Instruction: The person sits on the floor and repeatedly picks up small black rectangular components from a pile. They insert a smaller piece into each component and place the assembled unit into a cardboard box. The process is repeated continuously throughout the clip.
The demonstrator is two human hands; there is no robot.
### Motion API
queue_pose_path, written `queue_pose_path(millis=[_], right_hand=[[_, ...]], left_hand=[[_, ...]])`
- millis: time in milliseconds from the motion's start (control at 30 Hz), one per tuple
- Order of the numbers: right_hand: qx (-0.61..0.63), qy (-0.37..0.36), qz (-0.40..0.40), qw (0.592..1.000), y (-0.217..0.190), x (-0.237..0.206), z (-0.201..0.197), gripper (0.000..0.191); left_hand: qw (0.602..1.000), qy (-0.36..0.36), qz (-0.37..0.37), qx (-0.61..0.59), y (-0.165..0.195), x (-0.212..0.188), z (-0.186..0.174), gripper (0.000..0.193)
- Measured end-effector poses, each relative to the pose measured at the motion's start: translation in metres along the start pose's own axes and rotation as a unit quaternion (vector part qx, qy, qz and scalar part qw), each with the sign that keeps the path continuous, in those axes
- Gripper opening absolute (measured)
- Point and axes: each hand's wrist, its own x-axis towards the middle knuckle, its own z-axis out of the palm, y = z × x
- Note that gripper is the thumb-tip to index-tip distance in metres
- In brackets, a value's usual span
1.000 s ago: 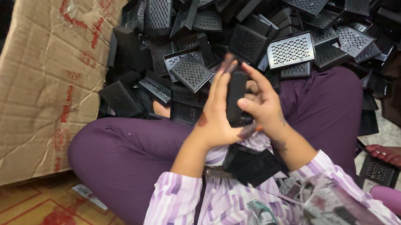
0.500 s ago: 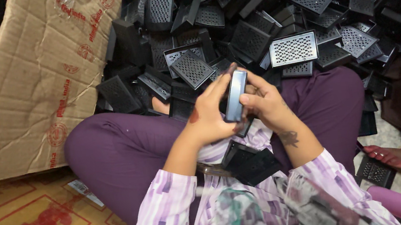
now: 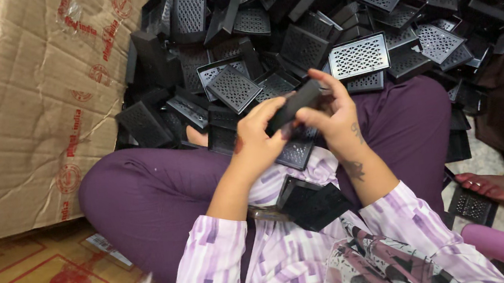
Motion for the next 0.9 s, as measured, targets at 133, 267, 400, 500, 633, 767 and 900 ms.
queue_pose_path(millis=[133, 267, 400, 500, 633, 767, 900], right_hand=[[0.022, 0.015, 0.002, 1.0, 0.003, 0.0, -0.012, 0.057], [-0.075, -0.024, -0.111, 0.991, -0.001, -0.001, -0.016, 0.039], [-0.142, 0.005, -0.132, 0.981, -0.003, -0.001, -0.014, 0.037], [-0.166, 0.037, -0.127, 0.977, -0.001, -0.003, -0.013, 0.032], [-0.08, 0.069, -0.097, 0.99, 0.0, -0.002, -0.012, 0.029], [-0.056, 0.13, -0.053, 0.988, -0.003, 0.008, -0.011, 0.024], [-0.185, 0.106, -0.025, 0.977, -0.01, 0.01, -0.004, 0.027]], left_hand=[[1.0, 0.013, 0.026, 0.002, 0.003, 0.002, -0.005, 0.043], [1.0, 0.004, 0.006, -0.004, 0.002, 0.003, -0.006, 0.042], [1.0, -0.007, 0.017, -0.002, 0.005, 0.001, -0.004, 0.041], [0.999, -0.023, 0.023, 0.014, 0.01, 0.001, -0.003, 0.042], [0.998, -0.005, 0.054, 0.041, 0.021, 0.008, -0.01, 0.041], [0.97, 0.138, 0.064, 0.19, 0.034, 0.01, -0.063, 0.034], [0.821, 0.325, 0.097, 0.458, 0.037, 0.011, -0.19, 0.044]])
